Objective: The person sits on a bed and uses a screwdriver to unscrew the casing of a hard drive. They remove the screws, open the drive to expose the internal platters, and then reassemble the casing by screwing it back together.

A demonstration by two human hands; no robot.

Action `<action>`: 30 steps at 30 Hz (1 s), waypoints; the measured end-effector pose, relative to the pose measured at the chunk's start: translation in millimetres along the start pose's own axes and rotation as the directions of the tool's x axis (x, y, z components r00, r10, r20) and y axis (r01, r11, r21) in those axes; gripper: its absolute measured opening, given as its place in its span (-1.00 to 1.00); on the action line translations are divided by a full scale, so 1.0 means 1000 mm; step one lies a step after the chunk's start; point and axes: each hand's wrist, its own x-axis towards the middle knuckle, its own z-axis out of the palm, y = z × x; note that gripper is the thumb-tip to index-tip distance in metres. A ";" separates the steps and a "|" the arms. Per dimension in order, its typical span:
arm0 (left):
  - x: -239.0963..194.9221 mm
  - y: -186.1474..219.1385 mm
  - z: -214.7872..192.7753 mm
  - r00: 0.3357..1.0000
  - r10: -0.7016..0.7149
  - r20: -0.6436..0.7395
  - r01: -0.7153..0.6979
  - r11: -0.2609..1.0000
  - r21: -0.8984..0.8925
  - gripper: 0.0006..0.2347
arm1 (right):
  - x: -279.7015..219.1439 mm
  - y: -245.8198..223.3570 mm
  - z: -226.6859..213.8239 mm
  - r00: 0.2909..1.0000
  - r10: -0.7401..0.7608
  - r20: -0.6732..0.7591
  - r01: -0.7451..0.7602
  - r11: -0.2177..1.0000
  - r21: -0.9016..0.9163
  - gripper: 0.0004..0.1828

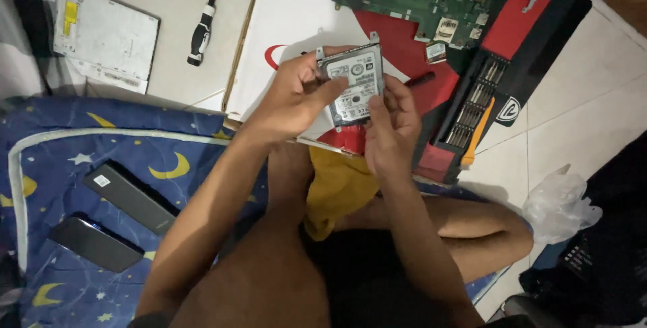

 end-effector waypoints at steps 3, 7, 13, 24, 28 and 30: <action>0.003 -0.001 0.004 1.000 0.021 0.009 -0.021 1.000 -0.008 -0.73 | 0.002 0.002 0.001 0.999 -0.038 0.013 0.039 0.999 -0.010 -0.60; 0.005 0.004 0.006 0.999 0.030 0.028 -0.030 0.999 0.021 -0.71 | 0.002 0.006 0.000 0.999 -0.040 0.025 0.040 0.999 0.024 -0.59; 0.006 0.001 0.007 0.998 0.043 0.037 -0.045 0.998 0.047 -0.72 | 0.001 0.002 0.001 0.997 -0.055 0.049 0.057 0.998 -0.028 -0.59; 0.000 0.007 0.025 0.981 0.122 -0.150 -0.091 0.977 0.195 -0.79 | -0.007 0.007 -0.001 0.997 -0.082 0.008 0.083 0.977 -0.197 -0.58; -0.015 0.024 0.010 0.969 0.174 -0.177 -0.080 0.892 0.445 -0.77 | -0.005 0.007 0.000 0.992 -0.097 0.076 0.110 0.976 -0.189 -0.59; -0.024 0.052 0.008 0.950 0.193 -0.246 0.010 0.767 0.642 -0.66 | -0.006 0.005 0.003 0.995 -0.067 0.075 0.083 0.967 -0.239 -0.61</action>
